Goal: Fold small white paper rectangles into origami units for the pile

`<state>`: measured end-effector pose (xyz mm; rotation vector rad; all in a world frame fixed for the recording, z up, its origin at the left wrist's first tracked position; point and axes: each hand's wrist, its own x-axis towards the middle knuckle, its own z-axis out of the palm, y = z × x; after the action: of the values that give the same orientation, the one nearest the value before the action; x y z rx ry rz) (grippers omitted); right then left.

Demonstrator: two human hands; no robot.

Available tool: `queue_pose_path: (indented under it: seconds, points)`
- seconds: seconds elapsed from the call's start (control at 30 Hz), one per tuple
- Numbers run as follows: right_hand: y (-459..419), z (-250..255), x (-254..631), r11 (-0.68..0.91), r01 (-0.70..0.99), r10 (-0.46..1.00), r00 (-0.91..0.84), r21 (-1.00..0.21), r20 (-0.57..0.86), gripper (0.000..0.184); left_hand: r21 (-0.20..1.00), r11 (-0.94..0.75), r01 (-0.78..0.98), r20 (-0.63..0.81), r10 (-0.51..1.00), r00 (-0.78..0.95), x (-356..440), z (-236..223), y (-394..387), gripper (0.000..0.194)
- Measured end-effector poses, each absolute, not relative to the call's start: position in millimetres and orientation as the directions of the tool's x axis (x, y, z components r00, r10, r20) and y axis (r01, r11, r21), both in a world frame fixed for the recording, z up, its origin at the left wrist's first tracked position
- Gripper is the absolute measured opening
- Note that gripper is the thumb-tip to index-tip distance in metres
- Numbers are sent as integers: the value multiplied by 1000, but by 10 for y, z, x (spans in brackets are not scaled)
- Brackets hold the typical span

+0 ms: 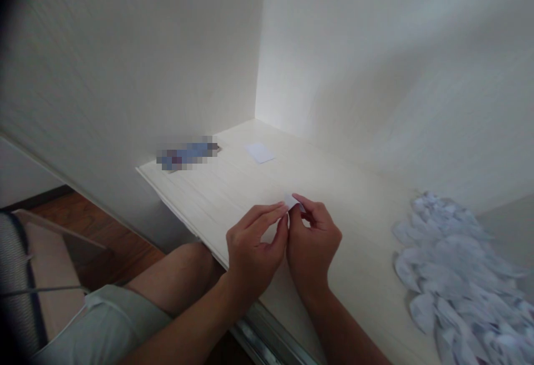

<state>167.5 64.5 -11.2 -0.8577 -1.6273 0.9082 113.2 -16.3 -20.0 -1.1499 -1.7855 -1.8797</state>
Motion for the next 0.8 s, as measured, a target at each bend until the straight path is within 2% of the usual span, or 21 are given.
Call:
queue_pose_path:
  seconds: [0.13, 0.3, 0.4, 0.5, 0.6, 0.7, 0.8]
  points:
    - [678, -125, 1682, 414, 97, 896, -219, -905, 386, 22, 750, -230, 620, 658, 346, -669, 1123, -169, -165, 21]
    - [667, -105, 1657, 475, 56, 850, -288, -878, 441, 20, 911, -347, 223, 377, 484, -790, 1001, -143, -200, 14]
    - [643, -86, 1628, 438, -31, 836, -353, -899, 420, 19, 912, -403, 76, 301, 533, -791, 864, -126, -246, 13]
    - [632, -75, 1610, 356, -118, 840, -395, -927, 372, 15, 889, -456, 36, 327, 579, -747, 746, -117, -284, 16]
    - [639, -75, 1610, 260, -143, 860, -416, -955, 297, 18, 894, -447, 29, 335, 626, -704, 694, -128, -298, 12]
    - [645, -80, 1612, 180, -154, 847, -477, -971, 233, 19, 903, -425, -55, 257, 639, -725, 687, -154, -291, 8]
    - [641, -86, 1607, 158, -148, 797, -565, -976, 214, 15, 871, -431, -235, 150, 690, -709, 669, -184, -284, 22]
